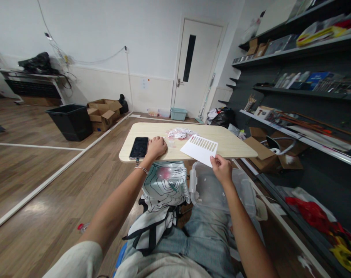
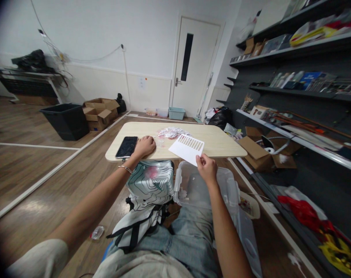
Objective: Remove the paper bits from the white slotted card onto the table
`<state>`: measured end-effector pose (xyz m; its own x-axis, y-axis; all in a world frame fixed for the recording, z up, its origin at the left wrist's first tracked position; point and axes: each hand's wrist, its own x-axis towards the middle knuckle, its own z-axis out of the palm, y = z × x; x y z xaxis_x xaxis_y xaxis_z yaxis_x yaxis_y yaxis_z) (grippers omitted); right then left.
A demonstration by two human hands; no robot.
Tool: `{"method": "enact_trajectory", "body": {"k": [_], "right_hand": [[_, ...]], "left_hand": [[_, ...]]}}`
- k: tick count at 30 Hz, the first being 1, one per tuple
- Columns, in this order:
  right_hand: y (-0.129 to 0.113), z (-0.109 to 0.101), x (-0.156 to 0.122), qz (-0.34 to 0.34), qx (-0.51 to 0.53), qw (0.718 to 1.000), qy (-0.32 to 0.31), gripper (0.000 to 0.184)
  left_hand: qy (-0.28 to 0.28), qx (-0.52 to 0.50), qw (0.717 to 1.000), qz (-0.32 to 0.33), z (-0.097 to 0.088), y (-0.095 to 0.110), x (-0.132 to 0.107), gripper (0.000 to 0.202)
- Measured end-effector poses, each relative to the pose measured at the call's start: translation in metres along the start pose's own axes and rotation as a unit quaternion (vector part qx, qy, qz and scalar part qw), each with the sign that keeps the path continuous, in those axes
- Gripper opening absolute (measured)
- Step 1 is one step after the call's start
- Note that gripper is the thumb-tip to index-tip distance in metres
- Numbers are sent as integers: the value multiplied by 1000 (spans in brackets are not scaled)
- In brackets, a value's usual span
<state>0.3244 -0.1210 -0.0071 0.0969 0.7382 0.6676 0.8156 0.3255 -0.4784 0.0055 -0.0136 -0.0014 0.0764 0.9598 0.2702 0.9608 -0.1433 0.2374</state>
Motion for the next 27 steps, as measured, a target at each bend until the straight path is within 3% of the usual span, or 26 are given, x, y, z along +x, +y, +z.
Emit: {"method": "enact_trajectory", "body": {"k": [27], "right_hand": [[-24,-1,-16,-35,-46,998,36,43]], "left_hand": [[4,-1,1000,9,2,-2,0,38]]}}
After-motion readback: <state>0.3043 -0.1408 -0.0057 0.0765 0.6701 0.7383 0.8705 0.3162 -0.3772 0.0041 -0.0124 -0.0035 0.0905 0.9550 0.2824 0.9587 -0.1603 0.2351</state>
